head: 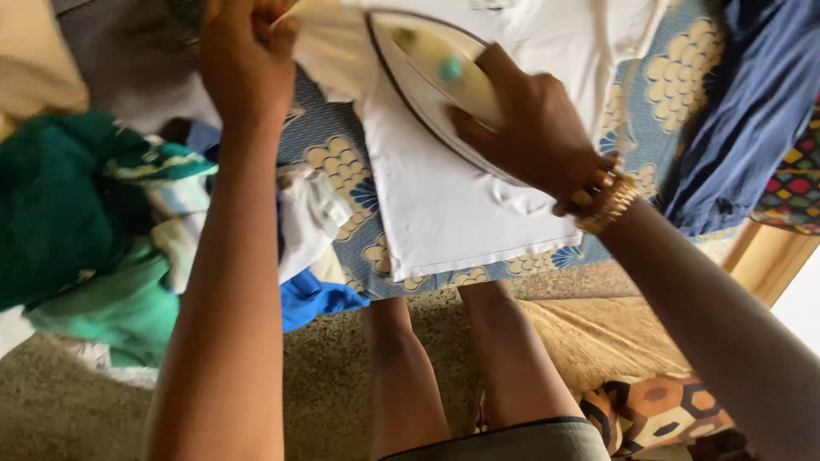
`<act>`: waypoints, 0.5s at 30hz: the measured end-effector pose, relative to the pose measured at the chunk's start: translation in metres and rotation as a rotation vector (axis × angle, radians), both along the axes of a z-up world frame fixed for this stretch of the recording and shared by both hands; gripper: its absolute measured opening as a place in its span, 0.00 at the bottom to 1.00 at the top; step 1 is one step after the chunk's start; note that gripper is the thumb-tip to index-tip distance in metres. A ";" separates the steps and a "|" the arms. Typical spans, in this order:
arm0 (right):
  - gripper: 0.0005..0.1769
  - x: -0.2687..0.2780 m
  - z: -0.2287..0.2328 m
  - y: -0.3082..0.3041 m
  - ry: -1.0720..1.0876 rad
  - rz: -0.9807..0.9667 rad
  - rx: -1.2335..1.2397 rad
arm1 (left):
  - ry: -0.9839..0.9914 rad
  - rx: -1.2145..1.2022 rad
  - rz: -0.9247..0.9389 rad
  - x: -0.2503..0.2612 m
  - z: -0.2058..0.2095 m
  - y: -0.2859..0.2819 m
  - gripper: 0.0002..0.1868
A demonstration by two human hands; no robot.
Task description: Iron and fold various items of clothing on an ironing board.
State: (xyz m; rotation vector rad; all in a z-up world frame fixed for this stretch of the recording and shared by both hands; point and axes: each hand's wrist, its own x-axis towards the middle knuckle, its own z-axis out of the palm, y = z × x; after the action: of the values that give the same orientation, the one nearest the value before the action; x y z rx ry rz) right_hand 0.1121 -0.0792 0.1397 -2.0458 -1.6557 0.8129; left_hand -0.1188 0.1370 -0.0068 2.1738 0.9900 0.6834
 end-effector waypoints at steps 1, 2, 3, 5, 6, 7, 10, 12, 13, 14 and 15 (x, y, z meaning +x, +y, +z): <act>0.21 0.000 -0.006 -0.013 -0.030 0.086 0.032 | 0.015 -0.070 0.002 -0.007 -0.008 0.001 0.10; 0.21 -0.003 -0.002 -0.016 -0.031 0.093 0.033 | 0.013 -0.069 0.009 -0.004 -0.014 0.002 0.10; 0.21 -0.005 0.001 -0.019 -0.064 0.127 0.021 | 0.034 0.130 0.040 0.001 -0.020 0.002 0.10; 0.22 -0.006 0.002 -0.023 -0.092 0.164 0.002 | 0.062 0.320 0.075 0.005 -0.033 -0.002 0.11; 0.21 -0.006 0.000 -0.023 -0.125 0.164 0.065 | 0.088 0.246 0.128 0.003 -0.038 -0.004 0.13; 0.21 -0.006 -0.002 -0.023 -0.157 0.164 0.129 | 0.114 0.172 0.181 0.000 -0.044 -0.007 0.17; 0.20 -0.007 -0.004 -0.005 -0.181 0.036 0.103 | -0.020 -0.110 0.231 0.001 -0.032 -0.023 0.12; 0.19 -0.003 -0.007 0.011 -0.097 -0.012 0.150 | 0.066 -0.193 0.247 0.000 0.006 -0.060 0.13; 0.19 -0.001 -0.006 0.018 -0.013 -0.064 0.198 | 0.152 -0.273 0.258 -0.001 0.027 -0.078 0.16; 0.19 -0.004 -0.004 0.019 -0.017 -0.061 0.200 | 0.147 -0.271 0.259 -0.005 0.035 -0.090 0.16; 0.18 -0.006 -0.001 0.020 0.016 -0.059 0.197 | 0.125 -0.235 0.254 -0.008 0.043 -0.101 0.13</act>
State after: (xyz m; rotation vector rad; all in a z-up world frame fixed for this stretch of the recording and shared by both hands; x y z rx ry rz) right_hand 0.1065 -0.0588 0.1390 -1.9371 -1.5913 0.6177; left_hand -0.1264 0.0356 0.0359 1.9225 1.3572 0.5193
